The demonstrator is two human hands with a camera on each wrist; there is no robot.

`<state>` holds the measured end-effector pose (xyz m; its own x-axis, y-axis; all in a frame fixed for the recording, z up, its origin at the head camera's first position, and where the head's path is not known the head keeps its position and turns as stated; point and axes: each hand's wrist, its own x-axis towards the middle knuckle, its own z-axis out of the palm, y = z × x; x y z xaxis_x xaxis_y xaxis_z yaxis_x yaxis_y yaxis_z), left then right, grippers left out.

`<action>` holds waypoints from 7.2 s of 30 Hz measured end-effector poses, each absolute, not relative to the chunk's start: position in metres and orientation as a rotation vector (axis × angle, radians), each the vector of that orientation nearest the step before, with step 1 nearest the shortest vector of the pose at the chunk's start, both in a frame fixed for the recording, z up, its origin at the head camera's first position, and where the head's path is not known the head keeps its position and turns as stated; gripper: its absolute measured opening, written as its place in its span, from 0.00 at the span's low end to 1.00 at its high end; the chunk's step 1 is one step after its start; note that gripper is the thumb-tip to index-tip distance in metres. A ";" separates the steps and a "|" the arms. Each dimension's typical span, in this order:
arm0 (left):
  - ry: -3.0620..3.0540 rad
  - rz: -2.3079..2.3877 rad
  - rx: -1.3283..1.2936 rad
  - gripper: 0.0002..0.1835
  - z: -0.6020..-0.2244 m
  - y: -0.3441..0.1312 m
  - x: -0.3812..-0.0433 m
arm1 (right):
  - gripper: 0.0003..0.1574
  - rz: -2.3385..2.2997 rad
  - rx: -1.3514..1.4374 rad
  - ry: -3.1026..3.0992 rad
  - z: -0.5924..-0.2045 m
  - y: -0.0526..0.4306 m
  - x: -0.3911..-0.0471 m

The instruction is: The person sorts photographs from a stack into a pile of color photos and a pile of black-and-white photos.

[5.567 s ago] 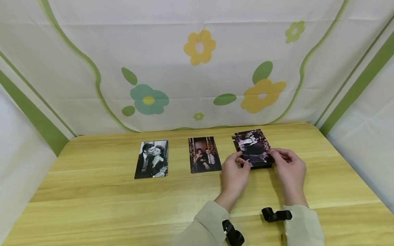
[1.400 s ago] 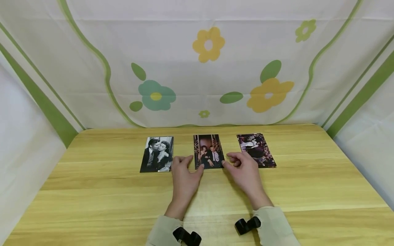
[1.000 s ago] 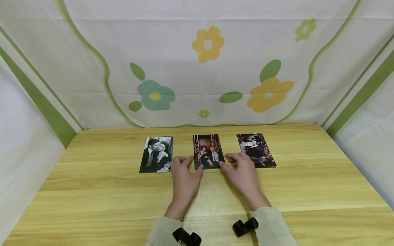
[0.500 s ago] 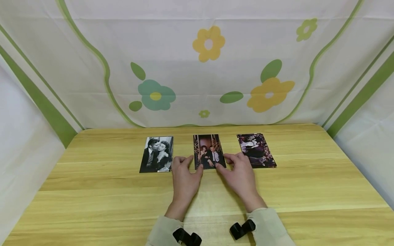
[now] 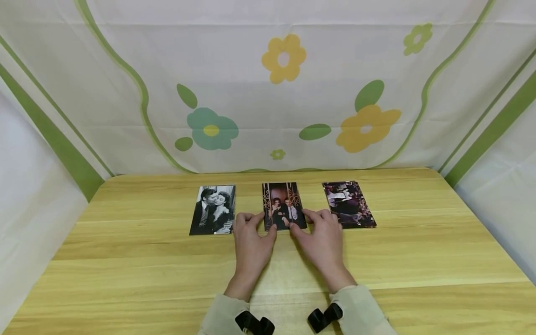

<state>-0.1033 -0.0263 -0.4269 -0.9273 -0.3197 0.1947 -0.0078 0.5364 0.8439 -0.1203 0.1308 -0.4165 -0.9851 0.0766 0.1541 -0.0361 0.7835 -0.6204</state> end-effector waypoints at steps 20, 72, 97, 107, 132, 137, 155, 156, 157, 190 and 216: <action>-2.424 -1.373 0.288 0.23 -0.426 -0.026 -0.104 | 0.36 1.061 -0.073 -2.773 -0.417 0.129 -0.119; -2.033 -1.906 0.382 0.12 -0.407 -0.038 -0.101 | 0.34 1.492 -0.108 -2.556 -0.403 0.126 -0.118; -2.067 -2.012 0.306 0.12 -0.397 -0.004 -0.108 | 0.16 1.418 -0.217 -2.399 -0.397 0.157 -0.127; -2.168 -2.130 0.203 0.14 -0.379 0.044 -0.125 | 0.15 1.404 -0.477 -2.311 -0.384 0.206 -0.134; -2.392 -2.168 0.115 0.24 -0.382 0.084 -0.133 | 0.17 1.323 -0.697 -2.343 -0.394 0.245 -0.138; -2.437 -2.122 0.137 0.24 -0.389 0.090 -0.132 | 0.17 1.307 -0.723 -2.389 -0.399 0.250 -0.139; -2.505 -1.995 0.193 0.24 -0.395 0.097 -0.136 | 0.18 1.235 -0.741 -2.495 -0.408 0.255 -0.145; -2.509 -1.987 0.191 0.24 -0.395 0.096 -0.136 | 0.17 1.231 -0.742 -2.495 -0.408 0.254 -0.146; -2.515 -1.973 0.187 0.24 -0.395 0.096 -0.136 | 0.17 1.225 -0.743 -2.496 -0.408 0.254 -0.146; -2.551 -1.857 0.113 0.20 -0.399 0.095 -0.137 | 0.14 1.097 -0.686 -2.527 -0.408 0.255 -0.144; -2.222 -2.115 0.255 0.16 -0.388 -0.027 -0.098 | 0.22 1.677 -0.227 -2.507 -0.393 0.188 -0.133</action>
